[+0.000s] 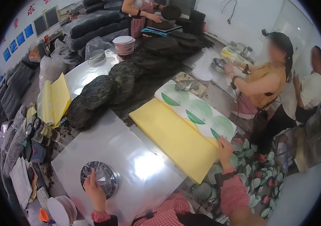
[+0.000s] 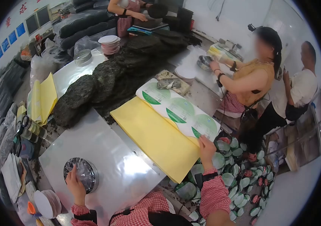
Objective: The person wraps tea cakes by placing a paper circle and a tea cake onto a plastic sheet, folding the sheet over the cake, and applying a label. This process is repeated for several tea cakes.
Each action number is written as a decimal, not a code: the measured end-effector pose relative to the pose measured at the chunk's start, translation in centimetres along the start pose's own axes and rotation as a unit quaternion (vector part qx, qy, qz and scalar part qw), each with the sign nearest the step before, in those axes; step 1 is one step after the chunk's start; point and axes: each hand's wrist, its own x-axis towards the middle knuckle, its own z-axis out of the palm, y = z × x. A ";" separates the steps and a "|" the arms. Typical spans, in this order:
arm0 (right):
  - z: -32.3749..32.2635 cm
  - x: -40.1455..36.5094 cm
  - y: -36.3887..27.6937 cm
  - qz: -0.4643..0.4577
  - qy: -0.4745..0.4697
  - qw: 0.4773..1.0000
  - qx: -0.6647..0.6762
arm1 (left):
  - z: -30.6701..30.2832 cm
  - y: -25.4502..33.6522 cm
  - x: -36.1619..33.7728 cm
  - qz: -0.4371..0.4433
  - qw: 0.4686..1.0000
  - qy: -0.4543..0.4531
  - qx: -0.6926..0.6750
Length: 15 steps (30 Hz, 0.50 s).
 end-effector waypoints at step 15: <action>-1.4 5.0 1.0 -0.010 -0.138 0.990 -0.026 | -0.3 0.4 -0.2 0.070 0.997 0.032 -0.013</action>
